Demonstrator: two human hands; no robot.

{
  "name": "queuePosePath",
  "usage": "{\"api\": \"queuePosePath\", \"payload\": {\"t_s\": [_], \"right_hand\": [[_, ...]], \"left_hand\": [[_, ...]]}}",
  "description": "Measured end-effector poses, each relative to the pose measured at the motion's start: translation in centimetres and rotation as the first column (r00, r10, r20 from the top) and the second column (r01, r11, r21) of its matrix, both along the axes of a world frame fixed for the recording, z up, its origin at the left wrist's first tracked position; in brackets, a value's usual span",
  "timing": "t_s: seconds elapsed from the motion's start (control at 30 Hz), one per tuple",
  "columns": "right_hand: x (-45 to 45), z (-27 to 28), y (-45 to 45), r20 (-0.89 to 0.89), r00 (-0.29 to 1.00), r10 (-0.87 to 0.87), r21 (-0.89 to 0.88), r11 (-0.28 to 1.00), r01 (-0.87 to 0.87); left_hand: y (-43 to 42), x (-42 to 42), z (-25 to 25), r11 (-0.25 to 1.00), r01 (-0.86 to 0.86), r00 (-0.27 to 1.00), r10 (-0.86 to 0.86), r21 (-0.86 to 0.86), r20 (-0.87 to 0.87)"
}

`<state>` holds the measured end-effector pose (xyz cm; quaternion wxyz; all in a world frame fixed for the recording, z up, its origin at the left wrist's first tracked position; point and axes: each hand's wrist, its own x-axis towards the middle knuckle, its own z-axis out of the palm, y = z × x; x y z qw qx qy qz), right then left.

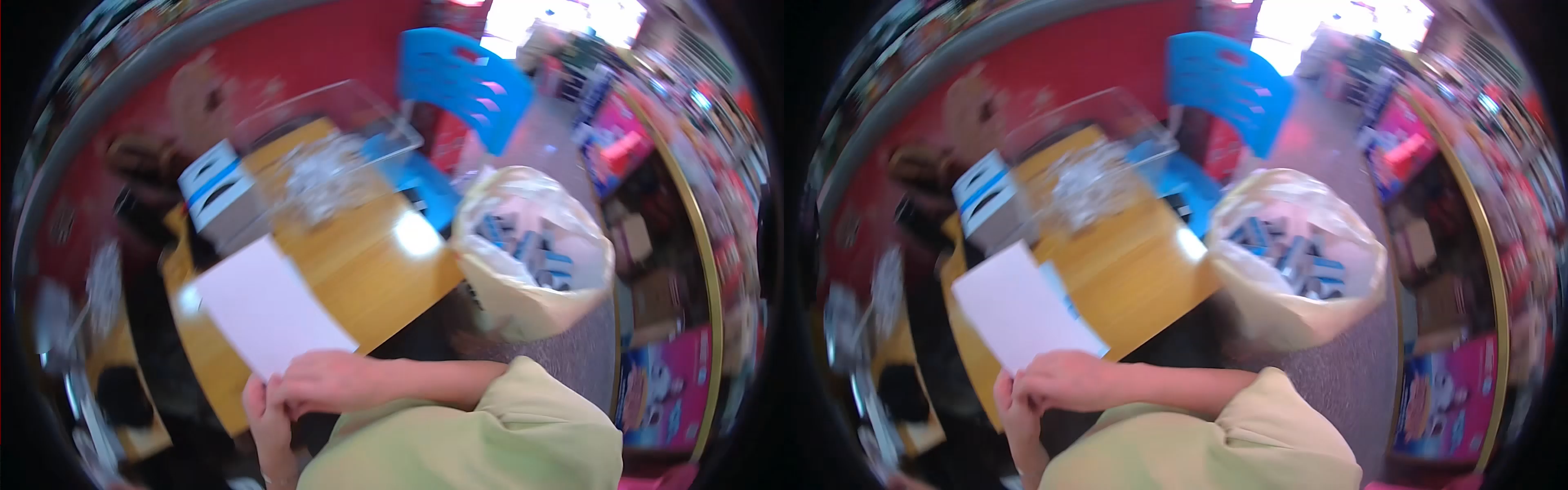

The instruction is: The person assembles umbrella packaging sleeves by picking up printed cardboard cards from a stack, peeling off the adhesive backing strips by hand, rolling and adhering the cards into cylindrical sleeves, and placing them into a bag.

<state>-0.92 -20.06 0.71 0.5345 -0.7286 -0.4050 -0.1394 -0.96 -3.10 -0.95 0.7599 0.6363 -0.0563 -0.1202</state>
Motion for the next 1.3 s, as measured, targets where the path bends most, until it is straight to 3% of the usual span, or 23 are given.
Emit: {"api": "queuePosePath", "payload": {"t_s": [0.23,0.33,0.43,0.53,0.67,0.77,0.8,0.83,0.87,0.9,0.93,0.97,1.0,1.1,1.3], "right_hand": [[-0.8,0.1,-2.0,-0.229,0.956,0.182,0.008,0.983,-0.185],[-0.8,-0.3,-2.2,-0.162,0.978,0.134,-0.012,0.99,-0.138],[-0.7,0.4,-2.7,-0.069,0.993,0.098,0.012,0.995,-0.097],[-0.6,1.0,-3.1,-0.249,0.956,0.158,0.058,0.987,-0.149],[1.1,1.9,-3.7,-0.183,0.978,0.103,0.07,0.993,-0.092],[2.9,3.7,-4.8,-0.079,0.997,0.005,0.067,0.998,0.001],[4.0,3.9,-4.9,-0.009,0.998,-0.07,0.058,0.996,0.07],[4.5,5.2,-5.4,0.001,0.996,-0.095,0.085,0.992,0.094],[5.2,6.2,-5.8,0.017,0.993,-0.121,0.08,0.99,0.119],[6.0,7.0,-6.2,0.033,0.989,-0.146,0.075,0.987,0.143],[6.9,7.6,-6.3,0.081,0.982,-0.173,0.095,0.982,0.165],[7.9,8.1,-6.4,0.128,0.971,-0.2,0.115,0.976,0.186],[8.9,8.6,-6.5,0.174,0.958,-0.227,0.136,0.969,0.205],[11.5,10.3,-6.7,0.23,0.932,-0.28,0.065,0.96,0.272],[18.8,12.2,-6.4,0.338,0.867,-0.365,0.153,0.931,0.332]], "left_hand": [[-0.1,0.0,-0.4,0.981,0.188,0.982,-0.187,-0.041,0.019],[0.7,0.2,-0.3,0.969,0.244,0.969,-0.245,-0.037,-0.042],[0.1,0.0,-0.1,0.995,0.103,0.995,-0.102,-0.009,0.019],[-0.3,-0.2,-0.8,0.993,-0.101,0.995,0.101,-0.065,-0.002],[4.5,1.2,-3.2,0.989,0.088,0.996,-0.09,-0.119,-0.02],[5.4,1.8,-3.6,0.983,-0.185,0.98,0.186,0.024,-0.076],[4.5,1.5,-2.8,0.958,-0.283,0.958,0.281,-0.03,-0.058],[5.2,2.1,-3.7,0.952,-0.295,0.91,0.253,0.085,0.328],[6.7,3.2,-5.5,0.92,-0.346,0.737,0.145,0.184,0.66],[7.5,3.8,-6.4,0.868,-0.428,0.467,-0.025,0.251,0.884],[7.0,3.3,-5.4,0.916,-0.374,0.725,0.189,0.147,0.663],[6.6,2.1,-4.1,0.933,-0.358,0.887,0.332,0.023,0.322],[6.2,1.3,-3.3,0.918,-0.383,0.923,0.376,-0.1,-0.076],[6.1,1.0,-3.4,0.925,-0.364,0.931,0.361,-0.111,-0.047],[4.2,0.1,-2.2,0.887,-0.457,0.887,0.449,-0.069,-0.108]]}}
